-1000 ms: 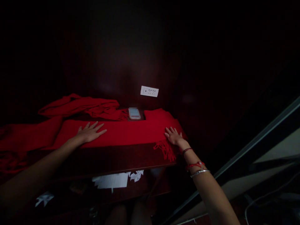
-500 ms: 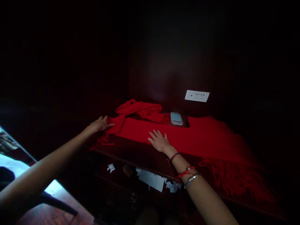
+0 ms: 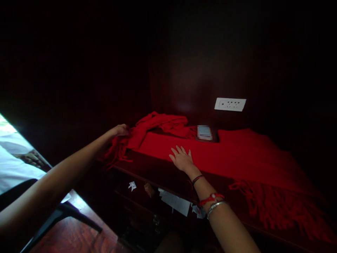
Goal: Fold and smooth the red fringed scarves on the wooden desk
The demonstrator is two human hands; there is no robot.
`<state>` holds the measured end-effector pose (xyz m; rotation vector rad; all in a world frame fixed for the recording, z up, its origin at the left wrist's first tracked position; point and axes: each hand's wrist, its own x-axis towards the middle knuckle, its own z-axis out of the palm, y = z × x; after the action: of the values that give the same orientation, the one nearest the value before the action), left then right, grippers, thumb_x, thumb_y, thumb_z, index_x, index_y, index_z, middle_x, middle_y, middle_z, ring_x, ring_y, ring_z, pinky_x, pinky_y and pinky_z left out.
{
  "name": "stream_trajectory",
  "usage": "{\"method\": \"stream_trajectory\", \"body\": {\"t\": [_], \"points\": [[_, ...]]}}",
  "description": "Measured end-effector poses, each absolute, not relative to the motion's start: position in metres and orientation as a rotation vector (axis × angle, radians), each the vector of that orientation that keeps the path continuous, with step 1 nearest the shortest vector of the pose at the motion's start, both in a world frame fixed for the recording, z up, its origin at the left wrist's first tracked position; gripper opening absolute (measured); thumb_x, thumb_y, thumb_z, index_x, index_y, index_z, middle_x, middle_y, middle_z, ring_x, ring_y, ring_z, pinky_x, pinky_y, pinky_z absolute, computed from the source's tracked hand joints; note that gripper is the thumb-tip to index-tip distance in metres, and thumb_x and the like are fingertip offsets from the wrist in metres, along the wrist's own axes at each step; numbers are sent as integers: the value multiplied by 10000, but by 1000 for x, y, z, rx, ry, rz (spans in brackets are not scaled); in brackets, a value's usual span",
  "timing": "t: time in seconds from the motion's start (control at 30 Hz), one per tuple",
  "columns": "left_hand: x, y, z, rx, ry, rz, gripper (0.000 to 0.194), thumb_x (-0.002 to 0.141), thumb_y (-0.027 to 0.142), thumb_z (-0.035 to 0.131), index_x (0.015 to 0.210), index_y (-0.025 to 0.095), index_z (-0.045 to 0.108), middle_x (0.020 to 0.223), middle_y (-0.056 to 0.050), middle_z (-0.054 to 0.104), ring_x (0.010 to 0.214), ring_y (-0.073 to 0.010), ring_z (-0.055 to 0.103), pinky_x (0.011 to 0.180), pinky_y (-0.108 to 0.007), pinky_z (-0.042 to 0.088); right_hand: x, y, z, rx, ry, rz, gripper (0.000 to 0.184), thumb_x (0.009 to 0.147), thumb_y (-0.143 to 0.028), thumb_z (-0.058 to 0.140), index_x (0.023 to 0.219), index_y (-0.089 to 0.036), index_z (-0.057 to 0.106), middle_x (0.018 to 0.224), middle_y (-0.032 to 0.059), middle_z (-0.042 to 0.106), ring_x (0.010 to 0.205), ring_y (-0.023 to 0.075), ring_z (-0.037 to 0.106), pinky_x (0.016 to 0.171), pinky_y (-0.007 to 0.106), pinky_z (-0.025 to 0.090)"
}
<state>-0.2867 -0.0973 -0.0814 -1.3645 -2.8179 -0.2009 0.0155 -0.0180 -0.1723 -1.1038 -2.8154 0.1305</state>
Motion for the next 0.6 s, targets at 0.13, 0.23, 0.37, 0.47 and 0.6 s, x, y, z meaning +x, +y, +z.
{"method": "stream_trajectory", "body": {"t": [0.13,0.23,0.37,0.47,0.6], "points": [[-294,-94,-63,-1519,-2802,-329,478,578,206,570,1053,214,513,918,12,607,790,-133,565,632,-160,430,15,-19,-172,-1090,-2782,130,501,823,-466,197,1263,-244,285,1339,50,241,1217,241,178,937,526,119],[-281,-88,-42,-1519,-2597,-360,534,552,214,599,1075,185,495,924,-18,585,845,-167,538,709,-195,420,15,-18,-173,-1062,-2754,172,488,817,-461,240,1245,-240,322,1327,58,269,1212,240,196,936,527,119],[-218,-73,-36,-1769,-2178,-470,653,583,247,588,1195,179,371,1072,-75,475,980,-211,464,830,-262,372,16,-8,-174,-1034,-2563,372,421,783,-383,382,1155,-196,442,1244,79,404,1153,223,323,945,471,185],[-168,-61,-51,-2161,-2042,-418,737,621,348,575,1265,239,234,1206,-62,374,1075,-204,396,889,-269,325,17,4,-172,-1082,-2172,712,348,764,-285,415,1062,-129,504,1063,103,552,1000,177,487,882,342,336],[-159,-49,-75,-2351,-2003,-453,601,760,474,363,1268,178,243,1276,-74,338,1163,-198,294,937,-290,257,18,16,-171,-1006,-1654,1134,345,786,-315,344,1029,-115,485,887,82,606,827,138,570,770,276,424]]}}
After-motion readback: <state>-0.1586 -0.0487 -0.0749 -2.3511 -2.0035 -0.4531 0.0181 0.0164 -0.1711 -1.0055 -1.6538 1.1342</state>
